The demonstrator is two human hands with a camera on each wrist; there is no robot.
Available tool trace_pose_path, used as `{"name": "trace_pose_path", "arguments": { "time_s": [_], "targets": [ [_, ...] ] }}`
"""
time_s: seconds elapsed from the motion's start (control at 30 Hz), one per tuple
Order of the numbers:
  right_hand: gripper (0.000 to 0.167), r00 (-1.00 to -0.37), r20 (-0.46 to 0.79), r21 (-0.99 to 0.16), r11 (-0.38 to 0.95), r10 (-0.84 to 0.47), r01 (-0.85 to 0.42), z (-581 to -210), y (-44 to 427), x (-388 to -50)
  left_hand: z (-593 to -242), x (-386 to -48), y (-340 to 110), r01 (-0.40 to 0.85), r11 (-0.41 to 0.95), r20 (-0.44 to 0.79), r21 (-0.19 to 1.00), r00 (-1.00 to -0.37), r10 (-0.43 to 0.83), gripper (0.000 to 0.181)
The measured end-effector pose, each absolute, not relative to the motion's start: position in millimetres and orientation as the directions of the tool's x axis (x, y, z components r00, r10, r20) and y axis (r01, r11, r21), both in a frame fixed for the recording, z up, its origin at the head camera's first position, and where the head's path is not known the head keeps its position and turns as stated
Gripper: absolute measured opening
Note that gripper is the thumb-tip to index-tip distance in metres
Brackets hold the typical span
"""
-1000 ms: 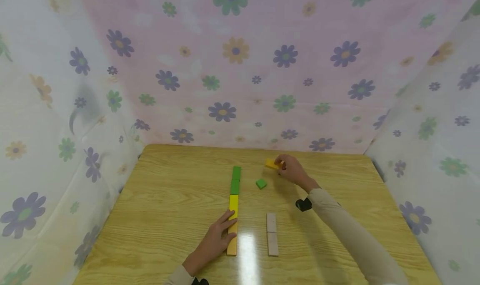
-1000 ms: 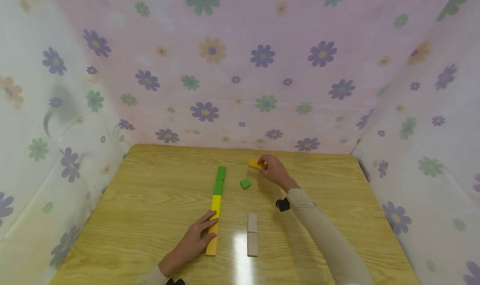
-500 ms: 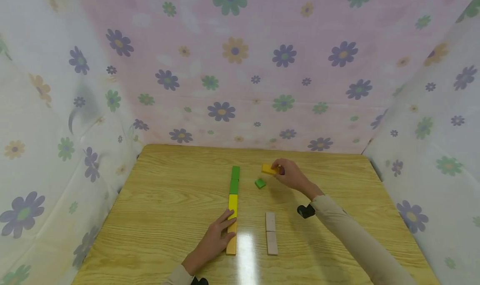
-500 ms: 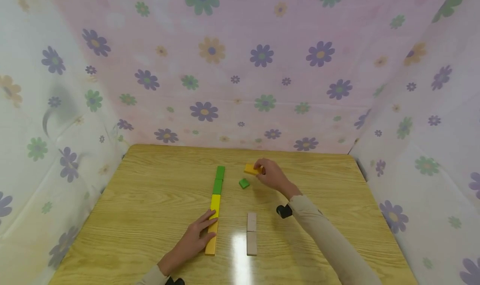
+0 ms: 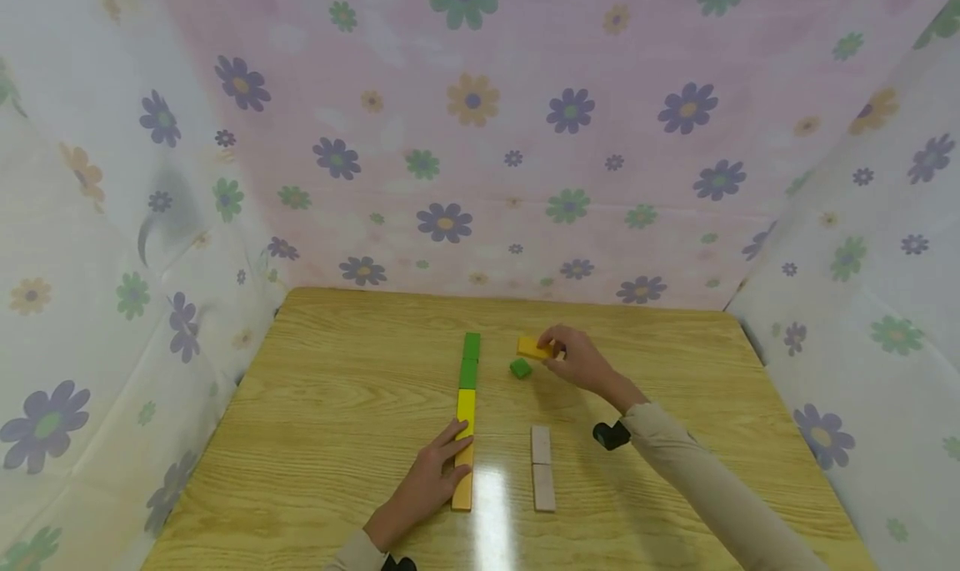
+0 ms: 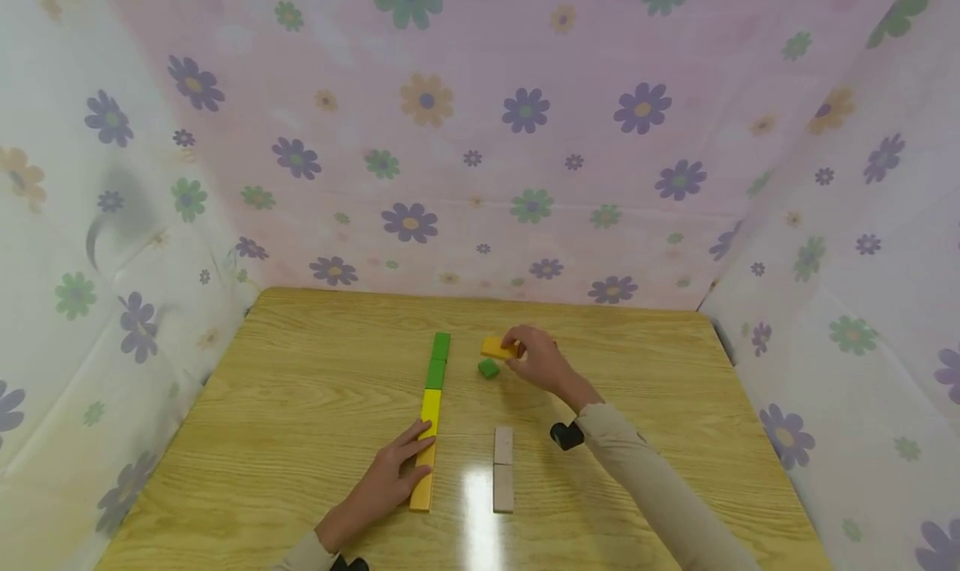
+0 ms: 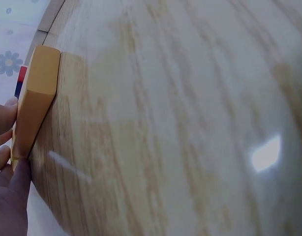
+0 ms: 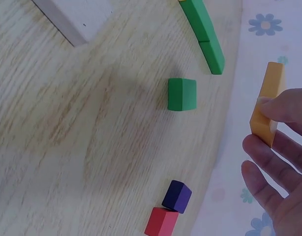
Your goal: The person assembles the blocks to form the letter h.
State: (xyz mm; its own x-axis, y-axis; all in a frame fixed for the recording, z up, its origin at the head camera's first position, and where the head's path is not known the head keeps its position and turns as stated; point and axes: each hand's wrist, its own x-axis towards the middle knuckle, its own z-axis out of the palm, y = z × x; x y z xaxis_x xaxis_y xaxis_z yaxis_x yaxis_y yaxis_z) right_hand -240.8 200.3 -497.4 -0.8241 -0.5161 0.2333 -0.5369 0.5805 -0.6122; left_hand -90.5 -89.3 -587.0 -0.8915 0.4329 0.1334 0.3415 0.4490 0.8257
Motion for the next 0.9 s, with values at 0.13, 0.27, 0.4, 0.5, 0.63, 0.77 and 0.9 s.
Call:
{"name": "trace_pose_path", "arguments": {
  "time_s": [0.13, 0.27, 0.4, 0.5, 0.63, 0.77, 0.9],
  "targets": [
    [0.02, -0.819, 0.232, -0.623, 0.566, -0.525, -0.54, -500.7, 196.9, -237.3, -589.1, -91.0, -89.5, 0.348, 0.452, 0.139, 0.821, -0.89, 0.433, 0.044],
    [0.021, -0.82, 0.223, -0.639, 0.556, -0.527, -0.531, -503.0, 191.5, -233.9, -590.1, -91.5, -89.4, 0.357, 0.455, 0.149, 0.816, -0.89, 0.431, 0.044],
    [0.021, -0.817, 0.219, -0.655, 0.541, -0.533, -0.528, -504.1, 185.6, -230.0, -589.9, -91.8, -89.5, 0.37, 0.453, 0.165, 0.811, -0.888, 0.43, 0.044],
    [0.021, -0.811, 0.213, -0.659, 0.532, -0.545, -0.531, -504.8, 181.3, -227.2, -589.8, -91.9, -89.5, 0.379, 0.453, 0.173, 0.807, -0.885, 0.433, 0.044],
    [0.02, -0.809, 0.195, -0.648, 0.546, -0.555, -0.531, -505.6, 176.1, -224.6, -590.5, -91.8, -89.7, 0.387, 0.452, 0.178, 0.804, -0.881, 0.438, 0.044],
    [0.02, -0.804, 0.188, -0.64, 0.551, -0.564, -0.536, -506.5, 171.1, -222.7, -591.1, -91.5, -90.1, 0.383, 0.449, 0.176, 0.807, -0.883, 0.436, 0.044],
    [0.02, -0.795, 0.191, -0.646, 0.535, -0.576, -0.544, -510.1, 167.0, -221.1, -591.4, -91.2, -90.6, 0.378, 0.451, 0.173, 0.808, -0.885, 0.432, 0.045]
  ]
}}
